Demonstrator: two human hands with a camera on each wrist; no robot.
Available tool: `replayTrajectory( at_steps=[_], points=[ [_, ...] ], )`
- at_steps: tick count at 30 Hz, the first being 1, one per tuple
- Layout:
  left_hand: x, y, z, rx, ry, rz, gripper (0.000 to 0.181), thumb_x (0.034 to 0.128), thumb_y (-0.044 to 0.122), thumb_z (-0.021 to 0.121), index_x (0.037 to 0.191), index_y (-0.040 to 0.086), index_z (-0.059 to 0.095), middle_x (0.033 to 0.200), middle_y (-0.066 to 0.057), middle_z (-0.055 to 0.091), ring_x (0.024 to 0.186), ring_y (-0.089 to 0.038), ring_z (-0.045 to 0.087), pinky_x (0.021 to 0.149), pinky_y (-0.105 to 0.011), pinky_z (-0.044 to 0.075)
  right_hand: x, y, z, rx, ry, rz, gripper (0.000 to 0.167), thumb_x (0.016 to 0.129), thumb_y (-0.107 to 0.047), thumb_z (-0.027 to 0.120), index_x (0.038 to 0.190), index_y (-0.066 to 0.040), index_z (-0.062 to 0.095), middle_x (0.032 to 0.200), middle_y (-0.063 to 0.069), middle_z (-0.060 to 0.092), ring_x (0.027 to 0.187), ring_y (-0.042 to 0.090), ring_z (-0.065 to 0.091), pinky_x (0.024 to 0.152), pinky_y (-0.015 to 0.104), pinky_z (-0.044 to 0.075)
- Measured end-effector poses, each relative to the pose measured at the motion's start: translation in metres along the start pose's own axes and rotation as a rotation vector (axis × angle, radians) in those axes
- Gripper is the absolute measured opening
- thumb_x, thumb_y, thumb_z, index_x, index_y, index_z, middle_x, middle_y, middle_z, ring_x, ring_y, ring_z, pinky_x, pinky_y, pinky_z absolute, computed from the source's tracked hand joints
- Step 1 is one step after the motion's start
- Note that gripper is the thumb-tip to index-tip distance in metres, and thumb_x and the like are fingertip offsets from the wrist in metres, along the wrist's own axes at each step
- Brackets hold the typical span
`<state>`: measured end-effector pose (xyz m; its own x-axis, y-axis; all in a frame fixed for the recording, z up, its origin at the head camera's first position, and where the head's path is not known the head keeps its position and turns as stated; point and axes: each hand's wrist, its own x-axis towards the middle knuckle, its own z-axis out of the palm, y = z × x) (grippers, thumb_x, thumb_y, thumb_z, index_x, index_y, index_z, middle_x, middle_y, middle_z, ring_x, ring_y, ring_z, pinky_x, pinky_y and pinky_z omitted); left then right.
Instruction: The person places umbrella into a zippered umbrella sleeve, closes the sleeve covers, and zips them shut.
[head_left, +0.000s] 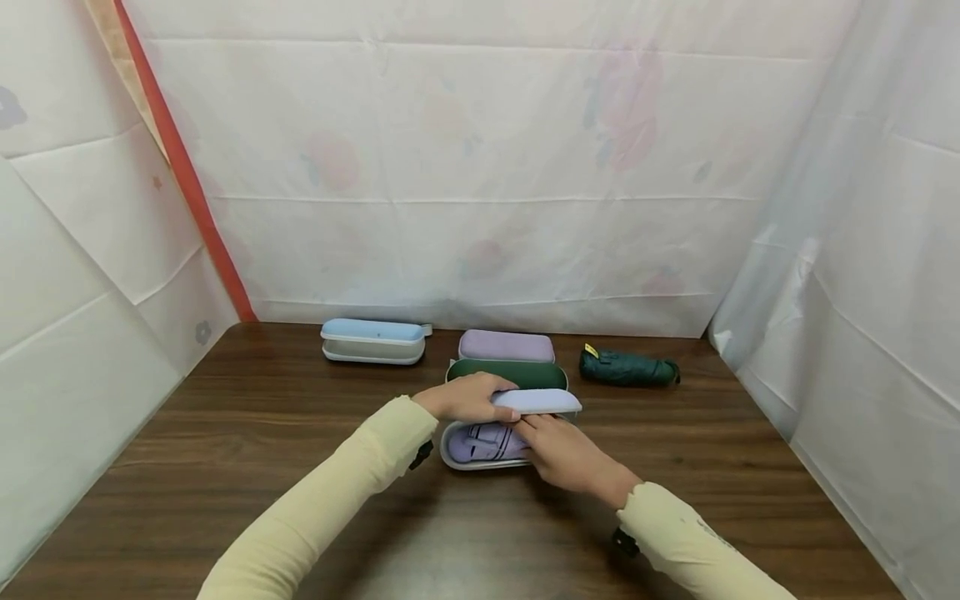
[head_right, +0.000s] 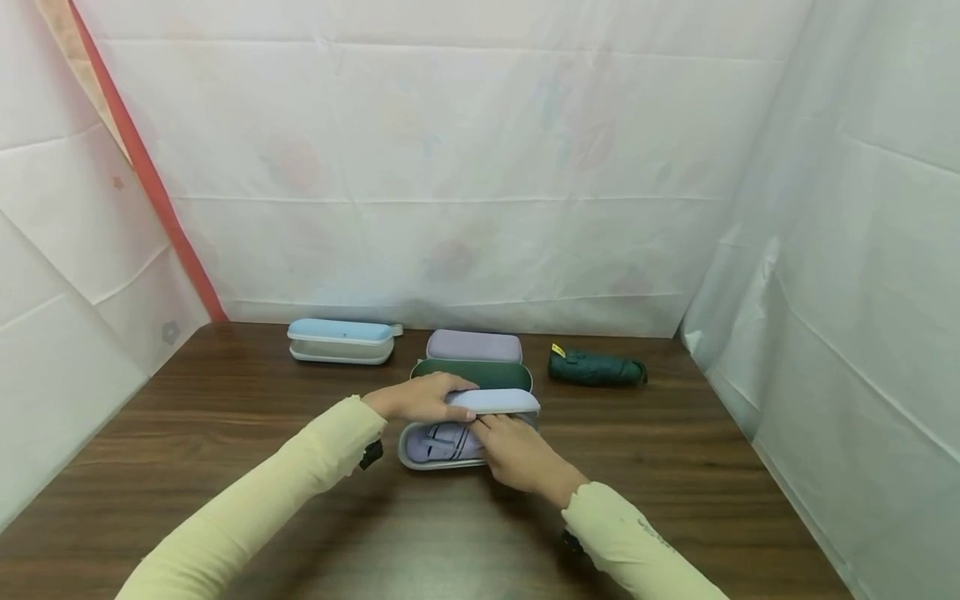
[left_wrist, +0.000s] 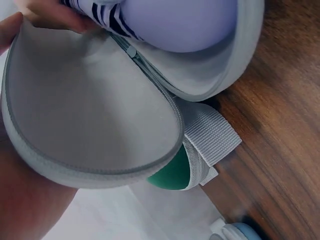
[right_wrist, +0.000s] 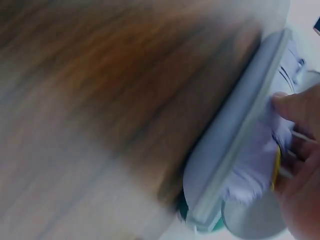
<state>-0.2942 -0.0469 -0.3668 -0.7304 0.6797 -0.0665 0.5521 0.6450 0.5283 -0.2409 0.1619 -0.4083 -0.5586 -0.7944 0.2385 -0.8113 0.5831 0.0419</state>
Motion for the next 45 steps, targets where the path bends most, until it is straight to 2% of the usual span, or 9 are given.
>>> replayTrajectory(
  at_steps=[3, 7, 10, 13, 17, 23, 30, 37, 45],
  points=[
    [-0.002, 0.000, 0.000, -0.010, -0.002, -0.008, 0.053, 0.0928, 0.039, 0.059, 0.136, 0.009, 0.052, 0.124, -0.002, 0.059, 0.104, -0.012, 0.055, 0.089, -0.033, 0.043, -0.009, 0.008, -0.009, 0.069, 0.070, -0.113, 0.039, 0.088, -0.001, 0.062, 0.126, -0.003, 0.057, 0.124, 0.006, 0.056, 0.115, 0.018, 0.053, 0.091, 0.035, 0.046],
    [-0.005, 0.001, 0.000, -0.003, -0.013, -0.023, 0.054, 0.0924, 0.040, 0.059, 0.136, 0.008, 0.052, 0.122, -0.002, 0.059, 0.101, -0.011, 0.055, 0.087, -0.032, 0.044, -0.019, 0.022, -0.026, 0.143, 0.280, -0.264, 0.032, 0.079, 0.011, 0.059, 0.108, -0.001, 0.067, 0.109, 0.006, 0.062, 0.101, 0.015, 0.059, 0.081, 0.029, 0.050],
    [-0.007, 0.000, 0.001, 0.022, -0.007, -0.020, 0.055, 0.0917, 0.041, 0.059, 0.135, 0.008, 0.052, 0.120, -0.001, 0.060, 0.100, -0.010, 0.055, 0.086, -0.032, 0.045, -0.020, 0.035, -0.036, 0.179, 0.370, -0.227, 0.029, 0.079, 0.012, 0.059, 0.103, -0.001, 0.067, 0.105, 0.005, 0.061, 0.096, 0.015, 0.059, 0.077, 0.029, 0.050],
    [-0.009, 0.000, 0.004, 0.053, 0.018, 0.002, 0.056, 0.0903, 0.042, 0.061, 0.134, 0.008, 0.054, 0.120, -0.002, 0.060, 0.100, -0.011, 0.055, 0.086, -0.031, 0.045, -0.017, 0.045, -0.043, 0.256, 0.292, -0.082, 0.024, 0.087, 0.003, 0.063, 0.111, -0.003, 0.065, 0.111, 0.004, 0.060, 0.102, 0.016, 0.057, 0.081, 0.033, 0.050],
    [-0.011, 0.002, 0.011, 0.130, 0.076, 0.041, 0.057, 0.0874, 0.045, 0.064, 0.132, 0.010, 0.056, 0.122, -0.002, 0.060, 0.103, -0.013, 0.054, 0.086, -0.032, 0.046, -0.010, 0.052, -0.046, 0.408, 0.031, 0.094, 0.033, 0.096, -0.019, 0.058, 0.125, -0.003, 0.059, 0.122, 0.004, 0.057, 0.112, 0.019, 0.052, 0.089, 0.041, 0.046],
    [-0.014, 0.010, 0.024, 0.217, 0.146, 0.102, 0.056, 0.0855, 0.046, 0.067, 0.130, 0.014, 0.058, 0.120, -0.001, 0.060, 0.100, -0.015, 0.052, 0.081, -0.033, 0.046, -0.003, 0.055, -0.041, 0.580, -0.170, 0.108, 0.044, 0.096, -0.028, 0.058, 0.133, -0.003, 0.053, 0.128, 0.009, 0.056, 0.113, 0.023, 0.052, 0.092, 0.044, 0.044],
    [-0.022, 0.009, 0.030, 0.240, 0.150, 0.159, 0.052, 0.0853, 0.033, 0.071, 0.130, 0.010, 0.058, 0.125, -0.004, 0.059, 0.104, -0.018, 0.051, 0.085, -0.036, 0.044, -0.005, 0.050, -0.033, 0.473, -0.186, 0.074, 0.046, 0.092, -0.027, 0.064, 0.133, -0.008, 0.054, 0.128, 0.005, 0.056, 0.117, 0.021, 0.051, 0.096, 0.043, 0.042],
    [-0.027, -0.002, 0.020, 0.029, 0.033, 0.181, 0.037, 0.0964, 0.014, 0.057, 0.132, 0.004, 0.055, 0.132, -0.007, 0.054, 0.117, -0.021, 0.048, 0.096, -0.036, 0.041, -0.008, 0.041, -0.030, 0.325, -0.135, 0.050, 0.046, 0.087, -0.024, 0.071, 0.129, -0.011, 0.057, 0.122, 0.004, 0.058, 0.110, 0.018, 0.053, 0.090, 0.039, 0.045],
    [-0.018, -0.025, 0.008, -0.095, -0.033, 0.162, 0.033, 0.0987, -0.005, 0.039, 0.128, -0.006, 0.055, 0.129, -0.016, 0.055, 0.124, -0.028, 0.047, 0.100, -0.038, 0.039, -0.008, 0.034, -0.030, 0.240, -0.095, 0.061, 0.046, 0.085, -0.025, 0.073, 0.126, -0.009, 0.058, 0.116, 0.005, 0.060, 0.104, 0.018, 0.056, 0.087, 0.039, 0.047]
  ],
)
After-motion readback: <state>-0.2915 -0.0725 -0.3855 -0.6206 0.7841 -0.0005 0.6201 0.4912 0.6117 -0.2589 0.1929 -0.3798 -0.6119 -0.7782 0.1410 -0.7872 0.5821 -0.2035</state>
